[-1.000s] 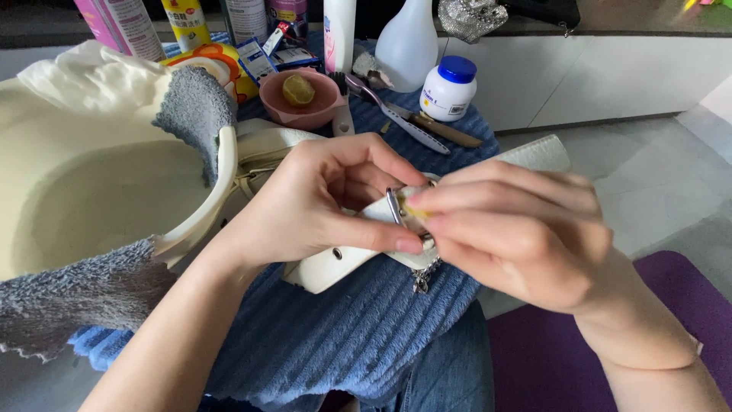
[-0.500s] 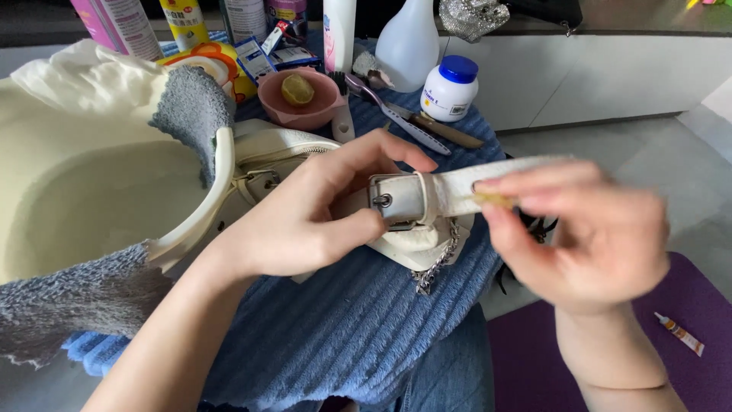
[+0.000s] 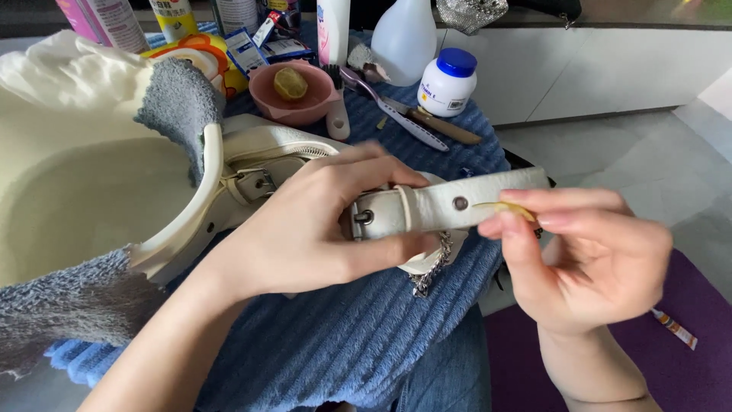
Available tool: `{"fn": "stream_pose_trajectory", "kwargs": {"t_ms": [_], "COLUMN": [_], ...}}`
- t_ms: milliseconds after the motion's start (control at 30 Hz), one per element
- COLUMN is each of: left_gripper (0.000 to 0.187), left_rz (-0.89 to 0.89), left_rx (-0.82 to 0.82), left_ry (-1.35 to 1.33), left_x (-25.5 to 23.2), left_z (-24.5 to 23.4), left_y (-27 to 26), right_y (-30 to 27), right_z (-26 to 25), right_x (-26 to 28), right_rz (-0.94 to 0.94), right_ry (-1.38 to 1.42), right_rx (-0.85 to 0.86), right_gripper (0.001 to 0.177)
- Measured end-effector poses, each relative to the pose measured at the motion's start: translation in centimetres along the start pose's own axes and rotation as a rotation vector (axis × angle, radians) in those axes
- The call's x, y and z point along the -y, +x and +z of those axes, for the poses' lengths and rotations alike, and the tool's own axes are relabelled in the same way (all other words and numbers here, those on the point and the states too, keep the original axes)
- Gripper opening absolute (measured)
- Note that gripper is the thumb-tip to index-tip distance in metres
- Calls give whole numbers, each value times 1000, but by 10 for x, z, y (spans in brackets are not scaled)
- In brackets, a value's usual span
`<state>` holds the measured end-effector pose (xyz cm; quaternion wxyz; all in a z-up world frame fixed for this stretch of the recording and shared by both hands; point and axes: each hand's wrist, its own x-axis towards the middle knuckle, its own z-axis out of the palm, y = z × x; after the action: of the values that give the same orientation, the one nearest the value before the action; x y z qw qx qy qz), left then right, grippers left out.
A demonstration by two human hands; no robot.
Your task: Cleaning a white leather bag by wiping the strap, buckle, and chain with cleaning cloths.
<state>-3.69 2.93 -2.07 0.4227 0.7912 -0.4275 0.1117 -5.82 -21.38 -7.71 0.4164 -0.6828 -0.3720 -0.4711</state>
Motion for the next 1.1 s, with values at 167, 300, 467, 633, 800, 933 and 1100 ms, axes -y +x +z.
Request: {"fn": "stream_pose_trajectory", "kwargs": {"t_ms": [167,300,467,633,800,933,1100], "left_gripper": [24,30,23,13,13,14,11], "left_rz": [-24,-122,-343,-445,-376,-378,-339], "left_rx": [93,94,81,13,-53,-76,-102], "left_ry": [-191,-364,-355,-412,-464,-548,-466], "left_x": [3,0,-1,1,8,10,6], "left_z": [-4,-5,-2,1,5,7,8], "left_y": [-3,-3,1,1,1,3,4], "right_y": [4,9,15,32,42,42,43], "right_z": [11,22,31,33,32,29,27], "right_x": [6,7,-5,-4,-5,-6,1], "right_rz": [96,186,143,31,-83,-122,-252], "right_ry": [76,104,72,-12,-98,-136,-309], "right_rx": [1,-36,12,119,213,234,185], "right_gripper": [25,16,14,9,8,10,9]}}
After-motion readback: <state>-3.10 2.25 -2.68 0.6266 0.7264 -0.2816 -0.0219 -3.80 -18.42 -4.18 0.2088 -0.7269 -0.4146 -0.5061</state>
